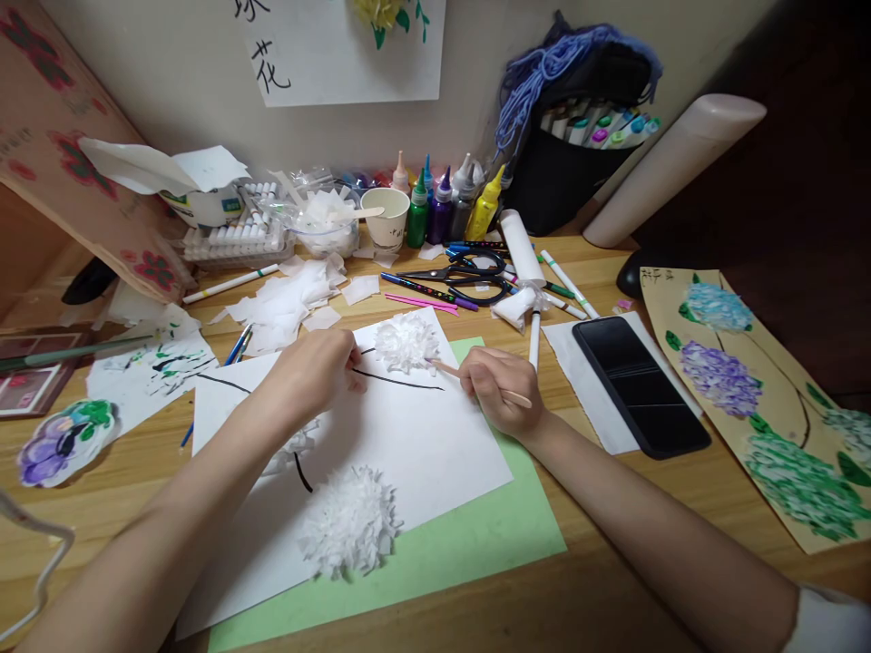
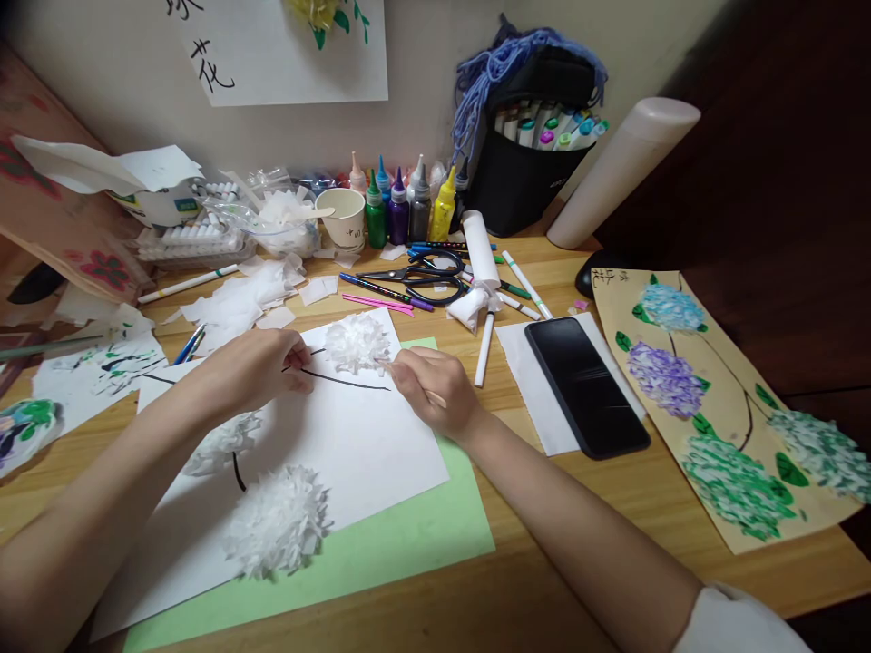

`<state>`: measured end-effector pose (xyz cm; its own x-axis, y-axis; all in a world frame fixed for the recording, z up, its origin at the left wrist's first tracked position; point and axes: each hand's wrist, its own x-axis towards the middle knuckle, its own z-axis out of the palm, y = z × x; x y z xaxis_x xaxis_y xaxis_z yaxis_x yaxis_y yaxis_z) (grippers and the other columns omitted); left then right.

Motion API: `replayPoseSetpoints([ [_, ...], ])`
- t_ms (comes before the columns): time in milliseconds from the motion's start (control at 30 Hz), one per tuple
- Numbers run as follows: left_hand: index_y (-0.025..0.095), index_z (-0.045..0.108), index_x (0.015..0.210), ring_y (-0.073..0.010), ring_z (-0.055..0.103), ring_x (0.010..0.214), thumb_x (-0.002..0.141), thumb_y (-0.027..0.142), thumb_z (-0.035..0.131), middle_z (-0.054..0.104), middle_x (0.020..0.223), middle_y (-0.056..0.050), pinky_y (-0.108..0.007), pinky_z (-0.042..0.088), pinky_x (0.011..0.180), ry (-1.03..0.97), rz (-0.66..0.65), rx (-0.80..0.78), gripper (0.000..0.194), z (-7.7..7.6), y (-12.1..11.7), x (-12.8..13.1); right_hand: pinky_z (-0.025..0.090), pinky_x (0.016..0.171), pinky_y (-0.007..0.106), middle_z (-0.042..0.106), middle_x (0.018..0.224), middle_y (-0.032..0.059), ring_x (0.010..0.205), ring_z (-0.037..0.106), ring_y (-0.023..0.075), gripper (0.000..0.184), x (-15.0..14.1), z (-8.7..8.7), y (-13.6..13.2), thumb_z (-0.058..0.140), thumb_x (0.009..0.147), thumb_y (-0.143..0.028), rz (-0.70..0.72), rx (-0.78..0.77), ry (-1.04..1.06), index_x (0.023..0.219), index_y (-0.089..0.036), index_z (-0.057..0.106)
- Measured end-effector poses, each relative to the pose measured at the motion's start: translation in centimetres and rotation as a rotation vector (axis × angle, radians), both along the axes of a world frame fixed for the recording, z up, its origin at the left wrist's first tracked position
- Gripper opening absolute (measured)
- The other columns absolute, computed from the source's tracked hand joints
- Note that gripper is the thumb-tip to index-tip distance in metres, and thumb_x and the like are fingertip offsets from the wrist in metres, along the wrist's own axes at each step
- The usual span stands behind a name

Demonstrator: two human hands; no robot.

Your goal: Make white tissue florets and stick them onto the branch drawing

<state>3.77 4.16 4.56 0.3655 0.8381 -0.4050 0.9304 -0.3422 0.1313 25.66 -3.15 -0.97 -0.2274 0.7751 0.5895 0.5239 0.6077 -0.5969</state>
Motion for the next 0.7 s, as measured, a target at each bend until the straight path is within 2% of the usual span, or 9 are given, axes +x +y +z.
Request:
replayPoseSetpoints([
  [300, 0.020, 0.063, 0.084, -0.0233, 0.058, 0.084, 0.065, 0.030, 0.060, 0.066, 0.088, -0.005, -0.027, 0.038, 0.061, 0.005, -0.004, -0.010, 0.021, 0.2, 0.0, 0.1, 0.033, 0.051, 0.027, 0.044, 0.054, -0.0006, 0.051, 0.040, 0.0133, 0.028, -0.2, 0.0, 0.2, 0.033, 0.093, -0.022, 0.072, 0.096, -0.120, 0.067, -0.022, 0.042],
  [700, 0.020, 0.063, 0.082, -0.0233, 0.059, 0.082, 0.065, 0.029, 0.061, 0.067, 0.087, -0.005, -0.027, 0.038, 0.060, -0.016, 0.021, -0.029, 0.020, 0.2, 0.0, 0.0, 0.026, 0.046, 0.030, 0.037, 0.044, -0.0018, 0.040, 0.035, 0.0127, 0.038, 0.6, -0.4, -0.9, 0.027, 0.092, -0.022, -0.077, 0.147, -0.013, 0.055, -0.023, 0.034],
])
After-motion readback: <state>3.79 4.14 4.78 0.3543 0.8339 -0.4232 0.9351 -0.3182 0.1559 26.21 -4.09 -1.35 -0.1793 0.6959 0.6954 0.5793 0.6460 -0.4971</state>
